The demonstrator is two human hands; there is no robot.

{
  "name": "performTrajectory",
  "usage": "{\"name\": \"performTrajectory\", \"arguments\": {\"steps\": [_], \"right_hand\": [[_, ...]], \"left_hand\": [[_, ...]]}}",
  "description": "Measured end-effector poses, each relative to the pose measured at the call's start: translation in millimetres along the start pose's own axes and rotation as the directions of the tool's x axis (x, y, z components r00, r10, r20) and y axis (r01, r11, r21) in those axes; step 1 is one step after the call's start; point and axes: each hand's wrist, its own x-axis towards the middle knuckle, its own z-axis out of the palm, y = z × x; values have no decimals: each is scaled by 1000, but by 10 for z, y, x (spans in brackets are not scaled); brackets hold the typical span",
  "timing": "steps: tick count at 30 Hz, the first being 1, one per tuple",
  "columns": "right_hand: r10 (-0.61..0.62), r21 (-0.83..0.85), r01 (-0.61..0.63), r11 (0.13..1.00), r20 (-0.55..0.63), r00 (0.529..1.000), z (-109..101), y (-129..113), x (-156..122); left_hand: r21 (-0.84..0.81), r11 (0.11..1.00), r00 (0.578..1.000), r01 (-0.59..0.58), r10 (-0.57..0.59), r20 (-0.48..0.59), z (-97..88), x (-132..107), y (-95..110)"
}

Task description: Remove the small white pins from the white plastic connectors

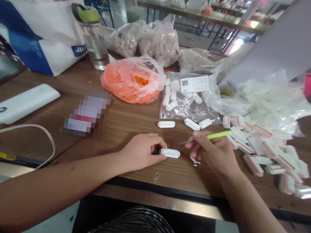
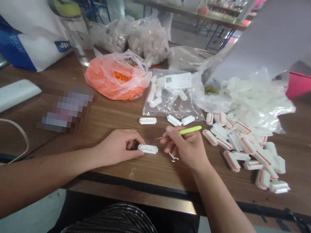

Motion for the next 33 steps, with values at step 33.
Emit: {"name": "performTrajectory", "arguments": {"steps": [33], "right_hand": [[-281, -436, 316, 843, 144, 949, 383, -22, -174]], "left_hand": [[-29, 999, 999, 37, -37, 1, 28, -3, 17]]}}
